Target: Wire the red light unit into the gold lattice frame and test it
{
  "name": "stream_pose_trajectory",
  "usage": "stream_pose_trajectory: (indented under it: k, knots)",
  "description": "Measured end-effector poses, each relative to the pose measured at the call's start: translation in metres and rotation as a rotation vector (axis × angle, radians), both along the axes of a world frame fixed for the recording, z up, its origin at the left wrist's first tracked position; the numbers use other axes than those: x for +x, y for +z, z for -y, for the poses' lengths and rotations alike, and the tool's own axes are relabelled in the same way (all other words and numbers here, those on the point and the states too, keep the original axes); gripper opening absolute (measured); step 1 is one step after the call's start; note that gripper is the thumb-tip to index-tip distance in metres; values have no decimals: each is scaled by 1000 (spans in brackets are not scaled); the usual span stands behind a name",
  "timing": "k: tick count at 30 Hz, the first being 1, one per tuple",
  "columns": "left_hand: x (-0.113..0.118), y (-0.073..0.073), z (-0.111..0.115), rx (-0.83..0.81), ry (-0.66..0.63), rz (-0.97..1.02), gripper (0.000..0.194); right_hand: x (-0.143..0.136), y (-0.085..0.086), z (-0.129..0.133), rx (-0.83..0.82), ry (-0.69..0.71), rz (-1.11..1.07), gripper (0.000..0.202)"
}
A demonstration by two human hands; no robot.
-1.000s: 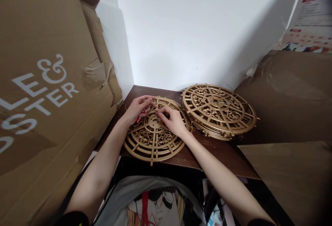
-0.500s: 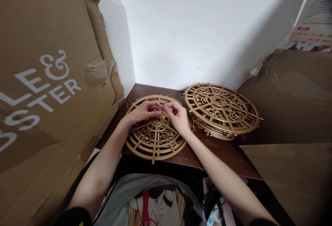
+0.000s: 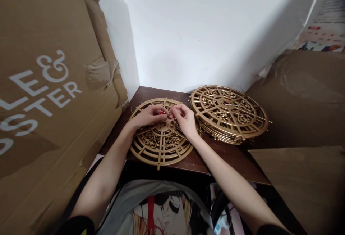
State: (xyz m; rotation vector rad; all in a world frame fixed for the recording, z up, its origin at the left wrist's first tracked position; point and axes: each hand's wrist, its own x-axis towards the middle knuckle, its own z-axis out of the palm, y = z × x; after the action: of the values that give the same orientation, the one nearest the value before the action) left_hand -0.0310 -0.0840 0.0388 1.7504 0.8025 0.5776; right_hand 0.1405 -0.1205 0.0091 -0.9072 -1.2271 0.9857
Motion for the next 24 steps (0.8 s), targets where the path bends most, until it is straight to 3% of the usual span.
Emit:
stream_pose_trajectory:
  k: [12, 19, 24]
  knots:
    - [-1, -5, -4, -3, 71, -32, 42, 1, 6, -1, -60, 66, -12, 34]
    - [0, -4, -4, -56, 67, 31, 48, 3, 3, 3, 126, -112, 378, 18]
    - [0, -2, -1, -63, 102, 98, 40, 4, 1, 5, 300, -148, 572, 14]
